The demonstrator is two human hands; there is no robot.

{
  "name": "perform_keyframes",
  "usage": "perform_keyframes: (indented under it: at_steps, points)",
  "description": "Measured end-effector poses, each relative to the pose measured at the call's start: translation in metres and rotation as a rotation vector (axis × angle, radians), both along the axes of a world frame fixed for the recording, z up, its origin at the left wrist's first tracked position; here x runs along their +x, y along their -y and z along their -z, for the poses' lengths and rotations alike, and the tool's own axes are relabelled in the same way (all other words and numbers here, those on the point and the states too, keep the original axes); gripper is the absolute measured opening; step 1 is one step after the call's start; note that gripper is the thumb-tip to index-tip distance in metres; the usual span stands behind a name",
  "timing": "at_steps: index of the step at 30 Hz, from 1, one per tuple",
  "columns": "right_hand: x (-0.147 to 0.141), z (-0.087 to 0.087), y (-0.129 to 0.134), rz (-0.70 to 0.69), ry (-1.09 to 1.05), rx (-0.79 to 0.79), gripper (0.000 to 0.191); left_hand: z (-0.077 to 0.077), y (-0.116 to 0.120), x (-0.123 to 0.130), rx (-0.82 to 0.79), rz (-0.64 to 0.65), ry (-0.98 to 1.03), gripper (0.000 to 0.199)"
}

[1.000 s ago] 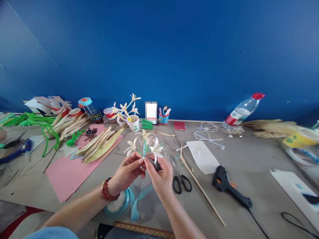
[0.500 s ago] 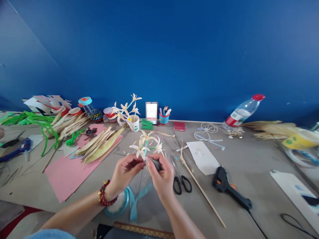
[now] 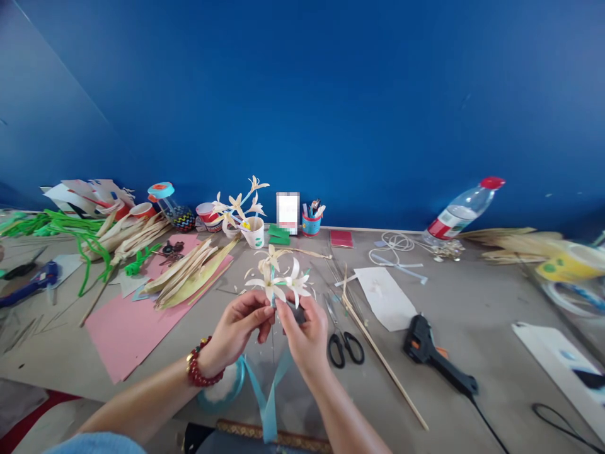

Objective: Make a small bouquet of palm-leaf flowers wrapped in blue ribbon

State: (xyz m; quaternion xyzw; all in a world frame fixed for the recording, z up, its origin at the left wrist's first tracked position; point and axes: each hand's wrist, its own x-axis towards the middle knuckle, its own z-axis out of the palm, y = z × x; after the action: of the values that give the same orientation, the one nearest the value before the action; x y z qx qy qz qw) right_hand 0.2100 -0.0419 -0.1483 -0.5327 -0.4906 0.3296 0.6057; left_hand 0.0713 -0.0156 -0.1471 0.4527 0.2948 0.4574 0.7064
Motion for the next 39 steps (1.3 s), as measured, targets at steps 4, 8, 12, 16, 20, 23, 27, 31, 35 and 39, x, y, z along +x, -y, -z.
perform_keyframes:
  at_steps: [4,8,12,16,20,23,27,31,35,39]
  points:
    - [0.0007,-0.0002,0.0,-0.046,-0.001,0.026,0.015,0.0039,-0.0004,-0.0005,0.019,0.008,0.01,0.018]
    - [0.0005,-0.002,0.0002,-0.068,0.002,0.053,0.014,0.0069,-0.0003,0.0004,0.018,0.012,0.049,0.017]
    - [0.0004,-0.0016,0.0008,-0.065,0.033,0.068,0.012,0.0073,-0.0012,0.0022,0.013,-0.001,0.094,0.018]
    - [0.0011,0.0006,0.0006,-0.04,0.118,0.095,0.01,0.0065,-0.0028,0.003,-0.044,-0.039,0.11,0.019]
    - [0.0009,0.0018,-0.0001,-0.042,0.139,0.096,0.012,0.0056,-0.004,0.003,-0.104,-0.034,0.158,0.021]
    - [0.0001,0.0026,-0.0002,-0.065,0.113,0.074,0.016,0.0042,-0.004,0.0023,-0.143,-0.009,0.193,0.025]
    - [0.0,0.0019,0.0005,-0.086,0.077,0.038,0.022,0.0031,-0.0035,0.0004,-0.176,0.019,0.191,0.021]
    - [0.0002,-0.0009,0.0011,-0.099,0.068,0.015,0.025,0.004,-0.0031,0.0004,-0.159,0.007,0.171,0.02]
    - [-0.0011,-0.0007,-0.0001,-0.127,-0.037,0.004,0.025,0.0032,-0.004,0.0019,-0.201,-0.018,0.22,0.02]
    - [-0.0026,0.0027,-0.0037,-0.242,-0.36,-0.087,0.039,0.0002,-0.0068,0.001,-0.195,0.029,0.29,0.024]
